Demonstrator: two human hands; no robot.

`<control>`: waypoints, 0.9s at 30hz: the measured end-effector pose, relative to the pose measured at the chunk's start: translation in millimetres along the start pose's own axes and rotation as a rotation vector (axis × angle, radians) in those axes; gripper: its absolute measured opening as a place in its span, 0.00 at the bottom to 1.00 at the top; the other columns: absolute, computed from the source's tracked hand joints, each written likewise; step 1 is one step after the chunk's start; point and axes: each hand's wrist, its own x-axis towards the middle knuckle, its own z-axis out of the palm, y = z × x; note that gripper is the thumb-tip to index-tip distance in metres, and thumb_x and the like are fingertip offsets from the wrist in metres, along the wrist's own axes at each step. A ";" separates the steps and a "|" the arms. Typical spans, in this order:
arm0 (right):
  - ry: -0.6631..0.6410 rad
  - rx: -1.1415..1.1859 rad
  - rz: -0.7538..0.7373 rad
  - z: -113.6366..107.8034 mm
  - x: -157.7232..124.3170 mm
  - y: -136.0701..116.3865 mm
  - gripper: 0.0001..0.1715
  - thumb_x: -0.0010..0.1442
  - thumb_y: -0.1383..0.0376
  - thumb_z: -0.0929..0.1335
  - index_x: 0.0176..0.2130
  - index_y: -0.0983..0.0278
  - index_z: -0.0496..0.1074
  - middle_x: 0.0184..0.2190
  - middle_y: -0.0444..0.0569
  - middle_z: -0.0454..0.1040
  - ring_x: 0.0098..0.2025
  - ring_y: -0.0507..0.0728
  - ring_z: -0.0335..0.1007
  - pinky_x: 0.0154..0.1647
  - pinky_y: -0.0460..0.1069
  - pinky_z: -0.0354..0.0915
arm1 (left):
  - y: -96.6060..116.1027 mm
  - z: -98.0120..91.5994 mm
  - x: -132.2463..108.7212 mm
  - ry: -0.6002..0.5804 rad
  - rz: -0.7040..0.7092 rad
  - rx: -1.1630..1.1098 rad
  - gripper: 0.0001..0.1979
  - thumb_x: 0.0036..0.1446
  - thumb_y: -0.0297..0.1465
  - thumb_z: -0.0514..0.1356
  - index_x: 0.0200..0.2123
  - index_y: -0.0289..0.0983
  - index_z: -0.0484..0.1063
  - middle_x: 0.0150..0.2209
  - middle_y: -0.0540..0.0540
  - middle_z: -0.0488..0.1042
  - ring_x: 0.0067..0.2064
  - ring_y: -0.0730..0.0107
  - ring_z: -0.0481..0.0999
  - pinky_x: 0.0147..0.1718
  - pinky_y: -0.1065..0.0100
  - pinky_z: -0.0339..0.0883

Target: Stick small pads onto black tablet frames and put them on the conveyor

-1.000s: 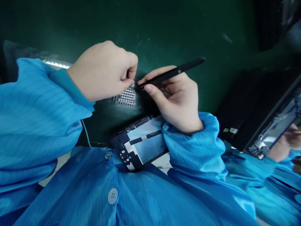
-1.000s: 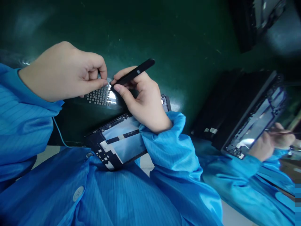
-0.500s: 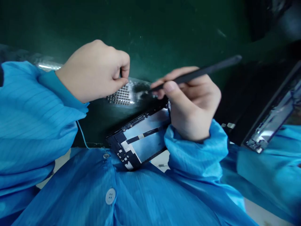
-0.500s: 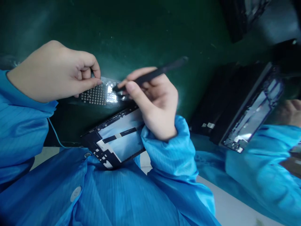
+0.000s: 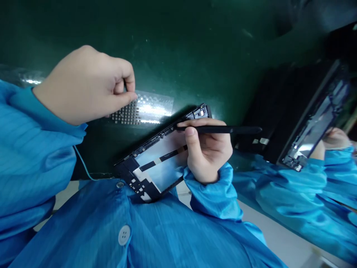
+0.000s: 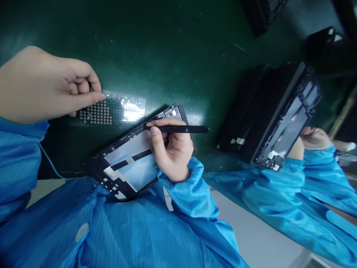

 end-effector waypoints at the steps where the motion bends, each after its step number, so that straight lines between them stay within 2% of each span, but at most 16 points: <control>1: -0.024 -0.027 0.003 -2.4 0.6 -4.1 0.10 0.72 0.66 0.76 0.52 0.55 0.82 0.44 0.46 0.87 0.44 0.58 0.87 0.48 0.56 0.81 | -0.5 0.8 0.0 0.012 0.005 -0.003 0.17 0.70 0.41 0.58 0.44 0.34 0.80 0.36 0.49 0.79 0.41 0.72 0.75 0.57 0.64 0.70; 5: -0.116 -0.085 0.007 -6.7 19.7 -27.1 0.09 0.72 0.66 0.76 0.51 0.55 0.82 0.43 0.46 0.88 0.46 0.59 0.87 0.53 0.57 0.81 | 0.4 1.9 -1.0 0.040 0.030 -0.003 0.17 0.71 0.40 0.58 0.44 0.33 0.80 0.34 0.49 0.78 0.39 0.73 0.74 0.54 0.64 0.71; 7: -0.227 -0.067 -0.009 0.4 41.2 -34.4 0.07 0.72 0.64 0.76 0.50 0.54 0.82 0.44 0.46 0.88 0.47 0.60 0.87 0.53 0.58 0.82 | 2.1 0.4 -1.2 0.031 0.036 0.001 0.17 0.71 0.39 0.57 0.45 0.33 0.81 0.34 0.49 0.79 0.40 0.72 0.75 0.56 0.63 0.72; 11: -0.570 0.012 -0.031 29.0 84.9 -26.3 0.08 0.72 0.55 0.77 0.48 0.54 0.81 0.45 0.47 0.88 0.49 0.62 0.86 0.56 0.59 0.84 | 0.1 1.7 1.3 0.003 0.032 0.027 0.16 0.73 0.34 0.55 0.46 0.32 0.81 0.36 0.48 0.80 0.43 0.69 0.80 0.61 0.57 0.74; 13: -0.639 0.052 -0.023 40.4 94.6 -17.5 0.10 0.72 0.53 0.77 0.48 0.54 0.81 0.46 0.47 0.87 0.50 0.62 0.86 0.57 0.59 0.84 | -5.2 6.9 4.1 0.049 0.052 -0.013 0.12 0.70 0.33 0.60 0.43 0.32 0.81 0.31 0.51 0.78 0.43 0.65 0.83 0.63 0.51 0.76; 16: -0.625 0.079 0.014 45.8 93.9 -10.2 0.12 0.72 0.51 0.76 0.48 0.55 0.80 0.47 0.48 0.87 0.51 0.62 0.86 0.59 0.59 0.83 | -13.2 15.7 7.8 0.140 0.096 -0.125 0.08 0.64 0.34 0.67 0.38 0.33 0.81 0.26 0.56 0.74 0.46 0.55 0.87 0.66 0.38 0.76; 18: -0.604 0.088 0.025 45.0 91.0 -9.5 0.13 0.71 0.50 0.77 0.47 0.55 0.81 0.47 0.48 0.87 0.51 0.61 0.86 0.59 0.58 0.83 | -14.6 18.3 8.7 0.145 0.074 -0.180 0.08 0.63 0.32 0.69 0.37 0.32 0.81 0.27 0.56 0.75 0.52 0.49 0.88 0.68 0.30 0.72; 20: -0.609 0.088 0.024 44.5 91.3 -9.5 0.12 0.71 0.51 0.77 0.46 0.55 0.81 0.46 0.48 0.86 0.50 0.61 0.86 0.58 0.58 0.83 | -12.8 17.5 8.7 0.122 0.011 -0.218 0.08 0.62 0.32 0.69 0.37 0.31 0.81 0.29 0.55 0.77 0.59 0.44 0.87 0.70 0.26 0.68; 22: -0.630 0.077 0.018 44.9 94.7 -8.6 0.11 0.71 0.52 0.78 0.46 0.54 0.82 0.46 0.48 0.86 0.49 0.61 0.86 0.56 0.57 0.83 | -9.8 15.0 8.2 0.088 -0.029 -0.218 0.13 0.65 0.36 0.67 0.38 0.29 0.81 0.33 0.53 0.80 0.62 0.43 0.86 0.70 0.27 0.67; 24: -0.647 0.106 0.031 43.8 97.8 -6.8 0.10 0.70 0.52 0.78 0.45 0.55 0.82 0.44 0.47 0.87 0.47 0.60 0.86 0.53 0.56 0.83 | -7.3 12.5 7.6 0.063 -0.014 -0.148 0.21 0.70 0.43 0.62 0.40 0.28 0.81 0.35 0.53 0.81 0.60 0.46 0.87 0.67 0.29 0.72; 26: -0.590 0.209 0.068 38.1 95.5 -5.7 0.11 0.70 0.52 0.79 0.46 0.55 0.82 0.42 0.46 0.87 0.44 0.58 0.86 0.50 0.55 0.84 | -6.0 11.3 6.9 0.060 0.022 -0.052 0.29 0.73 0.49 0.56 0.42 0.26 0.81 0.35 0.55 0.81 0.54 0.50 0.89 0.61 0.32 0.77; 27: -0.519 0.273 0.081 33.3 91.1 -5.7 0.10 0.71 0.54 0.79 0.46 0.56 0.82 0.41 0.45 0.87 0.42 0.57 0.86 0.47 0.54 0.83 | -5.7 11.1 6.4 0.064 0.034 -0.017 0.32 0.73 0.51 0.54 0.43 0.25 0.81 0.34 0.55 0.80 0.52 0.51 0.90 0.58 0.33 0.79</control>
